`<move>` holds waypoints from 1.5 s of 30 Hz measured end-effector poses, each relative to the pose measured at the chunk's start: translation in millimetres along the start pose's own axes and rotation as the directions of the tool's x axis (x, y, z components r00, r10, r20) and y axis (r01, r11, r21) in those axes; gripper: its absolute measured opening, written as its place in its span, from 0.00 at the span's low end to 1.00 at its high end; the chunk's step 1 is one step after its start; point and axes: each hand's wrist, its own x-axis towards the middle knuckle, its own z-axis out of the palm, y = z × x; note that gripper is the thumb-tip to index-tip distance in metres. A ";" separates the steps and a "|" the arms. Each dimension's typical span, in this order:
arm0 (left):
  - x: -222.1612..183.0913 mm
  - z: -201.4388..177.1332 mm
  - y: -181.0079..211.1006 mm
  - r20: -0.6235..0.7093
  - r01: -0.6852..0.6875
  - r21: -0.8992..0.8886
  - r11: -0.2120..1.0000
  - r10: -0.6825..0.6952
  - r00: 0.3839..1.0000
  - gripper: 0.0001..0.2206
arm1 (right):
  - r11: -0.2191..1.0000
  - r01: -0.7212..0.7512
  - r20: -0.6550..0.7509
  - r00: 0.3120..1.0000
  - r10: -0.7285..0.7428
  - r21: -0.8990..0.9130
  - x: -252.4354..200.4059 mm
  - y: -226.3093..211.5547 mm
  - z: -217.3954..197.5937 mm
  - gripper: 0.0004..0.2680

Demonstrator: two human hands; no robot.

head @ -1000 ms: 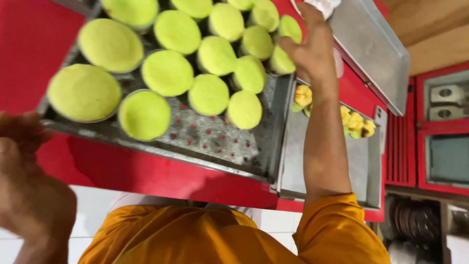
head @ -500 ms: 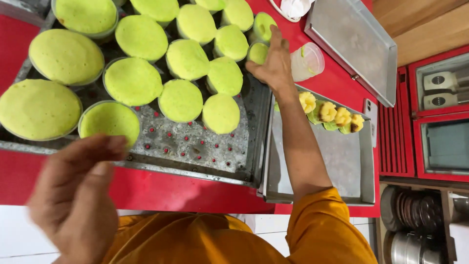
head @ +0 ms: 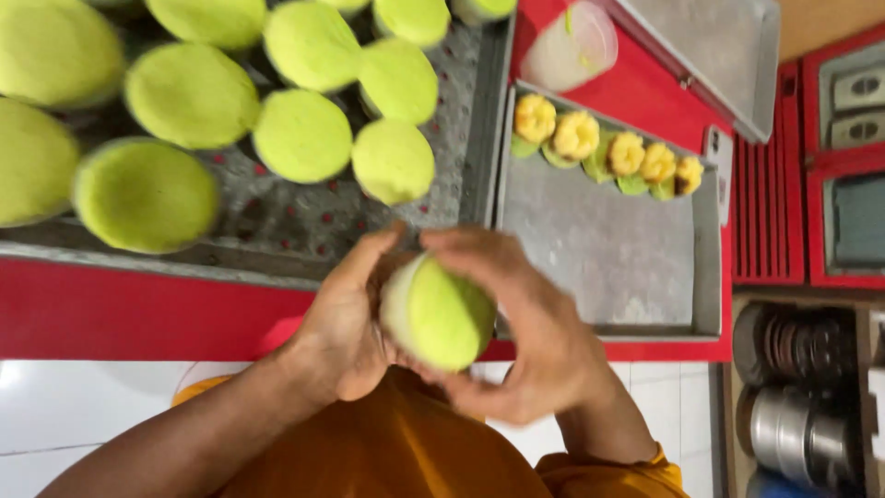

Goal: The person is unmolding small green cakes from individual plastic molds and placing them onto a metal tray.

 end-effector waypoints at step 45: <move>39.3 55.3 -106.1 0.012 -0.440 0.219 0.871 0.449 0.894 0.13 | 0.848 -0.404 -0.591 0.794 0.139 -0.344 -137.3 -10.0 84.4 0.23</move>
